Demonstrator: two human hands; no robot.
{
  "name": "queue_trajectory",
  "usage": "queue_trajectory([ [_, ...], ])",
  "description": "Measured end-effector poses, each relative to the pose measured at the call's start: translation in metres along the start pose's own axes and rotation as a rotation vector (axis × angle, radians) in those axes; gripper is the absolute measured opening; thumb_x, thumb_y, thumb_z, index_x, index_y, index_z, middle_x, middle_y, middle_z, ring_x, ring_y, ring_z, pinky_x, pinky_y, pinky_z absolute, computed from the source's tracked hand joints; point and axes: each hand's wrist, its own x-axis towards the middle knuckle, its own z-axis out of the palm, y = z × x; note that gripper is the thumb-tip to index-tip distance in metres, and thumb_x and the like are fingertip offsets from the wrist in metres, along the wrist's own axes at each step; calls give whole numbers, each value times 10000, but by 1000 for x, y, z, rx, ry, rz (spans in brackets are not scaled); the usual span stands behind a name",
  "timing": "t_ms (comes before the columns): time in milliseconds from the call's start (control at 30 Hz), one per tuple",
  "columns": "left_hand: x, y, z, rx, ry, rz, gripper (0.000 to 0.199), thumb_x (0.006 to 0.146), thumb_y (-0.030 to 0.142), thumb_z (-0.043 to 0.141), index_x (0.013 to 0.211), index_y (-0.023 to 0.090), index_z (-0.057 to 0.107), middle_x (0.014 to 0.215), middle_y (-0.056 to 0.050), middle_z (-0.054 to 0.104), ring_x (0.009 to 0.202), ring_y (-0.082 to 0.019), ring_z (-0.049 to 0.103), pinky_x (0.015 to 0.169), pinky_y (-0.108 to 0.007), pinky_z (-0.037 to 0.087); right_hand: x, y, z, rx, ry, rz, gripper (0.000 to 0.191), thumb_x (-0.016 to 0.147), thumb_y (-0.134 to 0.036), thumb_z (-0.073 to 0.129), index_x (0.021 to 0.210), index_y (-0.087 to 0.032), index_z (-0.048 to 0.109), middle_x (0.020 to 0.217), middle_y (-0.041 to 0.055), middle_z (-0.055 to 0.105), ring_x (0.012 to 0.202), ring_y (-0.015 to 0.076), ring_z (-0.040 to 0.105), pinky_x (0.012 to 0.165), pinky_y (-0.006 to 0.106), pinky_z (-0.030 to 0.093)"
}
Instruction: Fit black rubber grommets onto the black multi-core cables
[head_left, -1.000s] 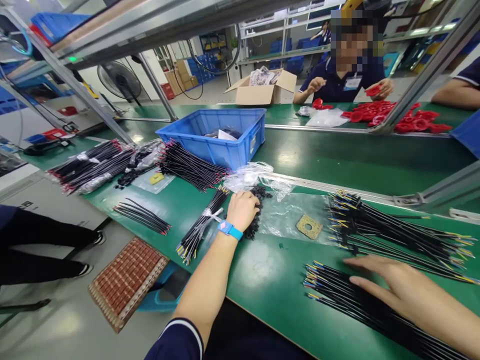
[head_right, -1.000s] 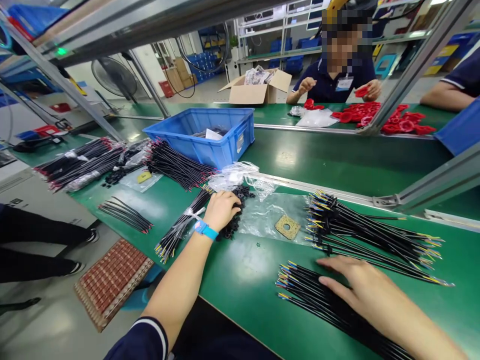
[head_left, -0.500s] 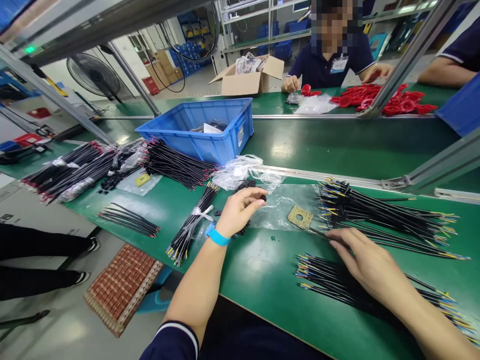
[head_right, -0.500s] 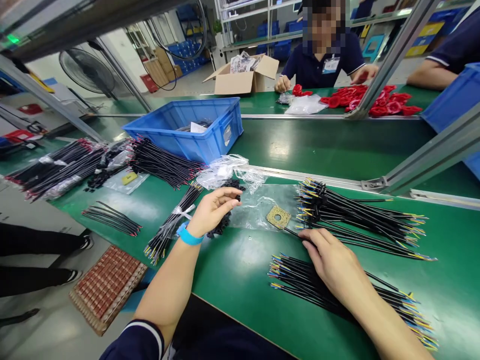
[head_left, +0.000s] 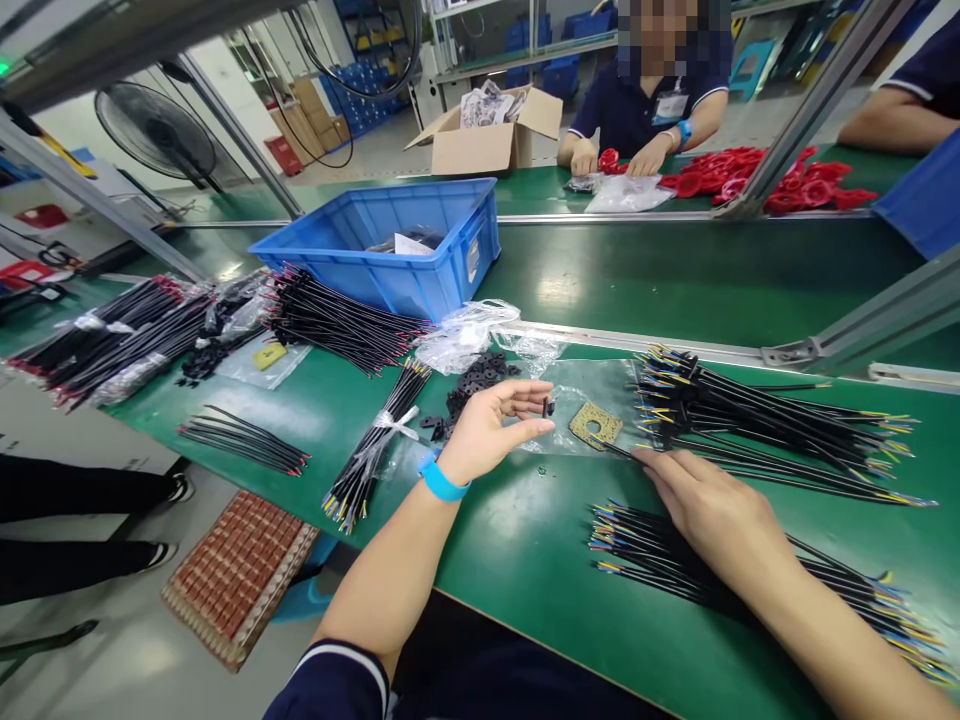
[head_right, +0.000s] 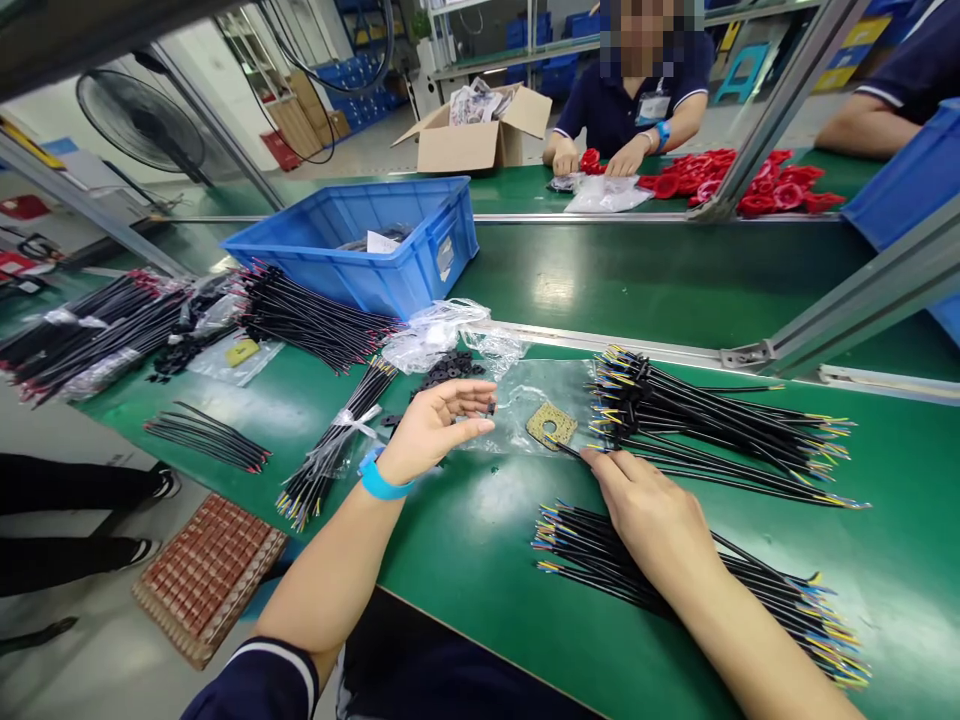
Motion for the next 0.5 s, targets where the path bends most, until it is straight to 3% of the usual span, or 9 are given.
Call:
queue_trajectory([
  [167, 0, -1, 1, -47, -3, -38, 430, 721, 291, 928, 1110, 176, 784, 1118, -95, 812, 995, -184, 750, 946, -348, 617, 2, -4, -5, -36, -79, -7, 310, 1083, -164, 427, 1125, -223, 728, 997, 1, 714, 663, 99, 669, 429, 272, 395],
  [400, 0, 2, 6, -121, -14, -96, 418, 690, 255, 950, 1072, 184, 796, 1078, -79, 818, 969, -168, 743, 931, -329, 618, 1, -3, -10, -131, -143, -49, 424, 904, 27, 483, 1177, -171, 741, 776, -1, 606, 564, 97, 603, 391, 270, 332],
  [500, 0, 2, 9, -204, -24, -135, 413, 668, 228, 969, 1044, 186, 804, 1042, -62, 821, 945, -152, 742, 958, -328, 610, 2, -3, -13, -128, -107, -30, 383, 962, -6, 478, 1211, -159, 726, 789, -8, 613, 527, 90, 582, 374, 285, 323],
])
